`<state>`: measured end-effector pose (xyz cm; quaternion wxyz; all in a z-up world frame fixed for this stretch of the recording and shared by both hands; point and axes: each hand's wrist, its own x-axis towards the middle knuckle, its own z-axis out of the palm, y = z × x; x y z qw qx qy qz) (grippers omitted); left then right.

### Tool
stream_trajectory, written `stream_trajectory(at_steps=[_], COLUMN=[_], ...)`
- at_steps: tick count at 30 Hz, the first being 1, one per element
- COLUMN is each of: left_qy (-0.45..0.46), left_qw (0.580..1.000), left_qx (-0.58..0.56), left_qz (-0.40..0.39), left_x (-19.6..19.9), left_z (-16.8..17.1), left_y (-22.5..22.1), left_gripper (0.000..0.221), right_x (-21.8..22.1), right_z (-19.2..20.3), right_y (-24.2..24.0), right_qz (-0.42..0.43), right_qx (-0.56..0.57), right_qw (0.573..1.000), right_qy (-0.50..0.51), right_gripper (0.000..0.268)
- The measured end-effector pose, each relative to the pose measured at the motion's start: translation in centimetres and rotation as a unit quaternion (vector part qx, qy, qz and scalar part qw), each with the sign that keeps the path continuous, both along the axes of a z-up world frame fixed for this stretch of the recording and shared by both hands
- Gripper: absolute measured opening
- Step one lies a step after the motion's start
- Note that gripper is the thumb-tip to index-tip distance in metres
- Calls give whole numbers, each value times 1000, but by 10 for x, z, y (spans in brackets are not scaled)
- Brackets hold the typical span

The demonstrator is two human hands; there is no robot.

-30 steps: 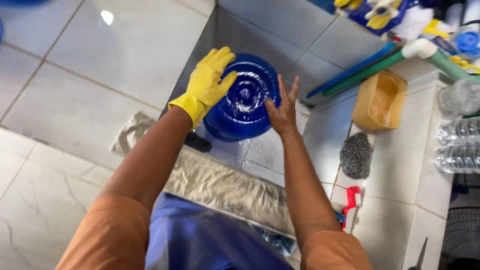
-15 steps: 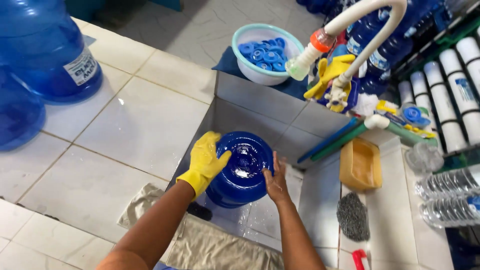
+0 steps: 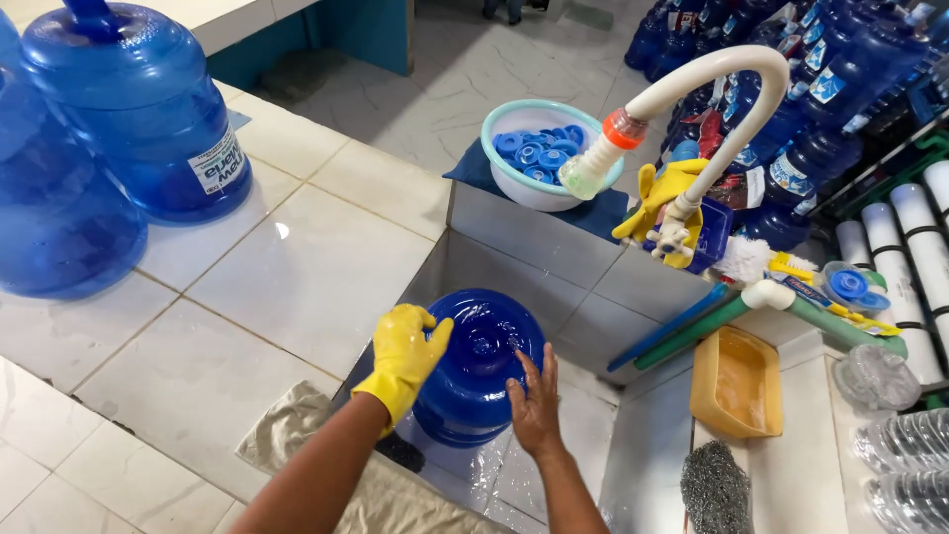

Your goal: A person wearing yellow gloves scrubs and rinses a large blue water jug at a wash station.

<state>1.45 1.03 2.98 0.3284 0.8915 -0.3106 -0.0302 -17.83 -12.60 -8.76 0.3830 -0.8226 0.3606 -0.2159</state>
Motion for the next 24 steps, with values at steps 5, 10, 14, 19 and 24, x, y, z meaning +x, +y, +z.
stream_trajectory(at_steps=[5, 10, 14, 19, 24], left_qy=[17, -10, -93, -109, -4], left_qw=[987, 988, 975, 963, 970], left_qx=[-16, -9, -156, -185, -66], left_qz=[-161, -156, -128, -164, -233], left_x=[31, 29, 22, 2, -26], left_z=[-22, -85, -114, -114, -60], left_y=[-5, -29, -45, -73, -36], left_gripper=[59, 56, 54, 55, 54], right_x=[7, 16, 12, -3, -19], right_z=[17, 28, 14, 15, -3], right_y=[3, 29, 5, 10, 48], right_qz=[-127, -78, -93, -189, -274], right_qx=[-137, 131, 122, 135, 103], right_qw=[982, 988, 988, 972, 955], right_qy=[-32, -13, -33, -31, -53], right_gripper=[68, 80, 76, 74, 66])
